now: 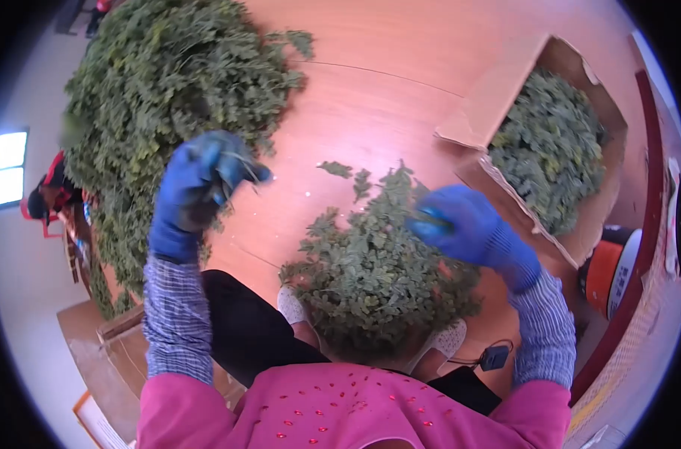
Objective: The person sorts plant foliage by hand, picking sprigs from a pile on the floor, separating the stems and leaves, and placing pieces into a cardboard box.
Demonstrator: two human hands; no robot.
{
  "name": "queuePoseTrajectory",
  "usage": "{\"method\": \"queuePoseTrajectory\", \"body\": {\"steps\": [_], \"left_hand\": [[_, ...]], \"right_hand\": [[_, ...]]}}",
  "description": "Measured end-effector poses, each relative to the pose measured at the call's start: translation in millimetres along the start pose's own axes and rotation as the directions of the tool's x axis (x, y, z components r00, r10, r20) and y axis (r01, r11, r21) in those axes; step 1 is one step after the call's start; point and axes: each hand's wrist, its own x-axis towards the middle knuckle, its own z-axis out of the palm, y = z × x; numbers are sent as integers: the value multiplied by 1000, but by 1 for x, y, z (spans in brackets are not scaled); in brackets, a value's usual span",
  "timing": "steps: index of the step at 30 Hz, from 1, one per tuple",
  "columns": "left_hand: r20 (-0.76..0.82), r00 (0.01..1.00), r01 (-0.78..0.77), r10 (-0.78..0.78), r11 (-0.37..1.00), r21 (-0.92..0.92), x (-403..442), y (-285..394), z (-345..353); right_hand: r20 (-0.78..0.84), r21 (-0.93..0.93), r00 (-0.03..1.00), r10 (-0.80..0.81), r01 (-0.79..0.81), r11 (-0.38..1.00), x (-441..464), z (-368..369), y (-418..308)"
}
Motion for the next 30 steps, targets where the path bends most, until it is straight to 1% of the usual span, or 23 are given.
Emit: {"method": "queuePoseTrajectory", "body": {"steps": [1,2,3,5,6,7,8,9,11,13,15,17,18,19,20,21,22,23,24,25,26,28,30], "left_hand": [[-88,995,-45,53,995,90,-11,8,-25],[-192,981,25,20,973,228,-30,11,-54],[-330,938,232,-108,902,364,-58,8,-75],[-322,931,304,-171,852,427,-128,-34,-113],[-400,827,544,-394,740,395,-170,-50,-120],[-336,839,520,-427,812,265,-229,-88,-134],[-468,758,611,-454,746,266,-299,-138,-141],[-406,777,609,-482,740,286,-380,-191,-148],[-442,528,797,-725,603,-38,-526,-252,-109],[-349,197,941,-916,277,-194,-605,-252,-59],[-213,-106,993,-971,-93,-73,-622,-224,-29],[-153,-255,935,-955,-284,214,-604,-202,-30],[-194,-214,890,-957,-273,366,-588,-201,-44],[-261,-94,858,-961,-211,468,-566,-206,-64],[-387,297,783,-873,-9,621,-549,-243,-103],[-444,636,596,-631,35,802,-531,-280,-141],[-669,407,913,-622,306,270,-423,-237,-152],[-766,396,823,-507,566,51,-366,-243,-175],[-831,547,782,-100,417,464,-317,-252,-200],[-868,483,808,118,323,493,-269,-262,-216],[-879,409,805,247,356,475,-232,-277,-237],[-949,252,904,191,302,301,-170,-272,-255],[-931,318,896,179,264,357,-161,-312,-272]], "right_hand": [[-81,-2,996,36,-36,999,-11,5,-3],[146,-9,987,63,-62,998,-16,14,-5],[366,-24,927,87,-84,996,-21,26,-8],[613,82,789,-48,-3,997,-52,61,-13],[626,88,776,-73,22,996,-46,65,-18],[587,74,807,-69,31,997,-38,68,-25],[548,62,834,-62,34,998,-30,69,-31],[565,67,822,-78,49,997,-19,69,-31],[499,-33,865,45,-33,999,5,65,-27],[541,-118,838,65,-1,993,21,67,-31],[582,-196,809,81,43,980,36,74,-39],[647,-155,761,39,81,985,48,84,-48],[659,-153,752,28,98,983,56,91,-53],[657,-119,753,-40,156,981,64,97,-57],[653,-88,750,-104,212,973,71,104,-62],[663,-91,741,-107,221,971,80,112,-70],[681,-82,719,-136,260,962,91,122,-81],[696,-76,699,-167,303,950,101,133,-92],[699,-90,695,-170,321,943,109,145,-100],[761,-89,629,-158,341,936,113,161,-106],[816,-89,561,-138,358,930,117,174,-113],[794,-103,584,-168,403,909,120,190,-129],[779,-107,593,-205,448,888,114,200,-140]]}}
